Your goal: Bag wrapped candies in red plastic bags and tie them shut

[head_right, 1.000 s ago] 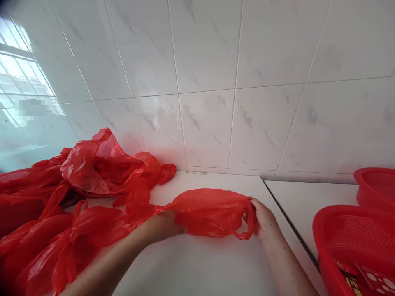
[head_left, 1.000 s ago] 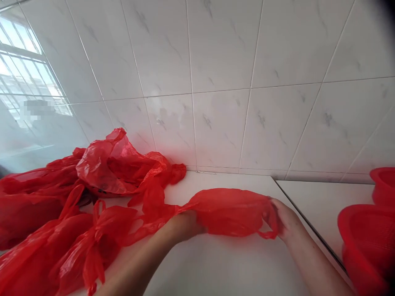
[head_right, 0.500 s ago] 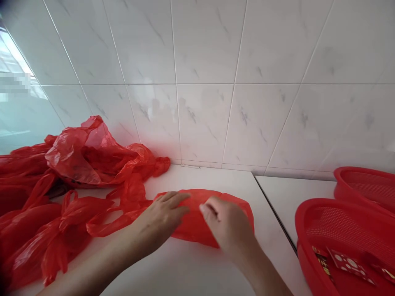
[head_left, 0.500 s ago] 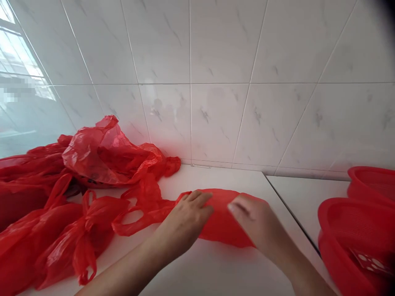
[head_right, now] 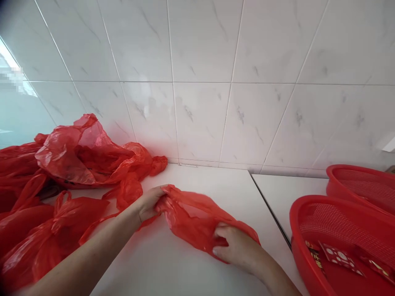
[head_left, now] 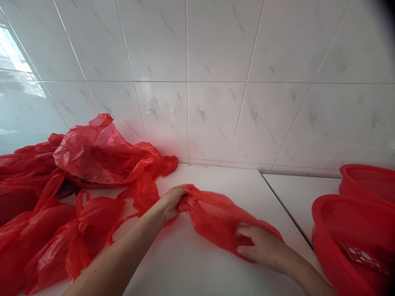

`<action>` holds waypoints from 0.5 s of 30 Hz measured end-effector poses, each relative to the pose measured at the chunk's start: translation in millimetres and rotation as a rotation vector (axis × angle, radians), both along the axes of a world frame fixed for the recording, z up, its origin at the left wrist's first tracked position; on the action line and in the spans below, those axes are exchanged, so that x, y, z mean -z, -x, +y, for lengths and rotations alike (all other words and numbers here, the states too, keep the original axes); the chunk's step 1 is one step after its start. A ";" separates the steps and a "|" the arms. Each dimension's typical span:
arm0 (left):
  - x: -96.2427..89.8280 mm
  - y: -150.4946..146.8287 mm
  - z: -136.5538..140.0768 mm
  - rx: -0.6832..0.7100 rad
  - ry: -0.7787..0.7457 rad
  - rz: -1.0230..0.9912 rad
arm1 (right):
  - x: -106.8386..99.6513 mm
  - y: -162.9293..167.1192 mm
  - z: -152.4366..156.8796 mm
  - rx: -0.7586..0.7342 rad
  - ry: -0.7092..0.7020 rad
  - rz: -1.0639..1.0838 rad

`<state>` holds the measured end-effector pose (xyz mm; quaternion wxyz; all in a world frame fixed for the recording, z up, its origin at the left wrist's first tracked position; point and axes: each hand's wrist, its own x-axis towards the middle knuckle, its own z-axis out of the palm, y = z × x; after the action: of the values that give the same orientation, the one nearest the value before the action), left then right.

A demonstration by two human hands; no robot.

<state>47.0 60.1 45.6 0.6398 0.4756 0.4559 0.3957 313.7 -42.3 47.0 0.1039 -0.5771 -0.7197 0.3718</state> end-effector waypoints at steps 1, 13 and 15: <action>3.4 1.6 -0.1 -0.005 0.026 -0.030 | 1.0 -5.5 0.7 0.033 0.025 0.025; -51.7 -18.6 -69.5 -0.308 -1.406 0.470 | 14.2 -16.4 17.1 0.168 -0.043 0.125; -54.5 -33.0 -79.6 0.013 -1.628 0.615 | 13.0 -7.6 17.3 0.177 -0.066 0.047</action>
<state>80.0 -19.5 100.1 -0.0486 0.8736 0.1810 0.4491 321.2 -24.9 34.0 0.1720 -0.6258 -0.6752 0.3505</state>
